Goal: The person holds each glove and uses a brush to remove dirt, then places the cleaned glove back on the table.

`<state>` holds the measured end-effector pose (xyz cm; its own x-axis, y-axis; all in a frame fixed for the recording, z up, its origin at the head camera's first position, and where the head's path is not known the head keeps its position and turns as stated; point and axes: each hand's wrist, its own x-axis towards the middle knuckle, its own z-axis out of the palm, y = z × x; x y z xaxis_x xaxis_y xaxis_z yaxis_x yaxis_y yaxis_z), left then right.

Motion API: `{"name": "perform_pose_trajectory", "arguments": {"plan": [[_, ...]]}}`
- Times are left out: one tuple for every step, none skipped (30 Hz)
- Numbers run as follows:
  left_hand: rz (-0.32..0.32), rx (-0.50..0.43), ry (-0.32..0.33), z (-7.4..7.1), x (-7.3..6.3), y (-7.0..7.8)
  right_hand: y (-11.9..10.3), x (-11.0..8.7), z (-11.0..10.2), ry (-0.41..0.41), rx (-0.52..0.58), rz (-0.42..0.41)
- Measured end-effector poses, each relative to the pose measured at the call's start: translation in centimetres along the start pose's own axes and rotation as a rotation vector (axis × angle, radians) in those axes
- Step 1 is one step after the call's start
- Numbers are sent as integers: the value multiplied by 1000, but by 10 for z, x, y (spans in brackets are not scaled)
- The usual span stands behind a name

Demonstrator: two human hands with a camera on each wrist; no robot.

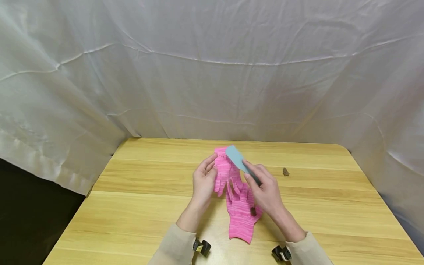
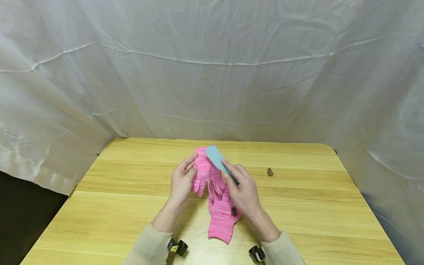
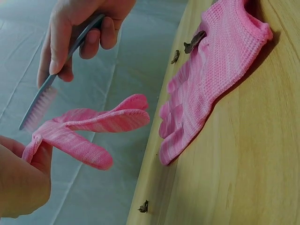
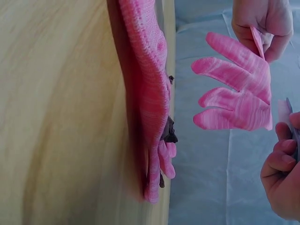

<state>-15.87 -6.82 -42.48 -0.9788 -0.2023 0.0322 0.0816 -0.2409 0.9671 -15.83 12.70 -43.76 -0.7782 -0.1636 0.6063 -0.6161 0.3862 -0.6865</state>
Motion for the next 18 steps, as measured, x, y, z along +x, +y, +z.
{"name": "perform_pose_trajectory", "arguments": {"plan": [[0,3,-4,0,0,0,0,0,0,-14,1,1],[1,8,-6,0,-1,0,0,0,0,-30,-1,5],[-1,9,-9,0,-1,0,0,0,0,-44,-6,9],[-2,11,-13,0,-1,0,0,-1,1,-57,-11,14],[-2,12,-15,1,-1,-1,0,-1,1,-68,-16,18],[0,14,-18,1,-1,-1,1,-1,1,-76,-22,20],[0,18,-19,1,-1,-1,1,-1,1,-82,-27,23],[2,19,-21,1,-1,-2,1,-2,1,-86,-33,25],[2,20,-23,1,-1,-2,1,-2,1,-87,-38,26],[6,21,-24,1,-1,-2,1,-2,2,-87,-41,27],[1,18,-23,1,-1,-2,2,-2,2,-84,-45,29],[4,18,-21,1,-1,-2,2,-2,2,-81,-50,30],[5,17,-19,1,-1,-2,2,-2,2,-78,-54,31],[5,14,-17,1,-1,-2,2,-2,2,-75,-59,31],[0,10,-12,1,-1,-1,2,-2,2,-72,-64,32],[-2,6,-9,1,-1,-1,2,-2,2,-69,-68,32],[-6,3,-6,1,-1,0,2,-2,2,-67,-71,33],[-6,0,-5,1,-1,0,2,-1,2,-67,-73,34]]}}
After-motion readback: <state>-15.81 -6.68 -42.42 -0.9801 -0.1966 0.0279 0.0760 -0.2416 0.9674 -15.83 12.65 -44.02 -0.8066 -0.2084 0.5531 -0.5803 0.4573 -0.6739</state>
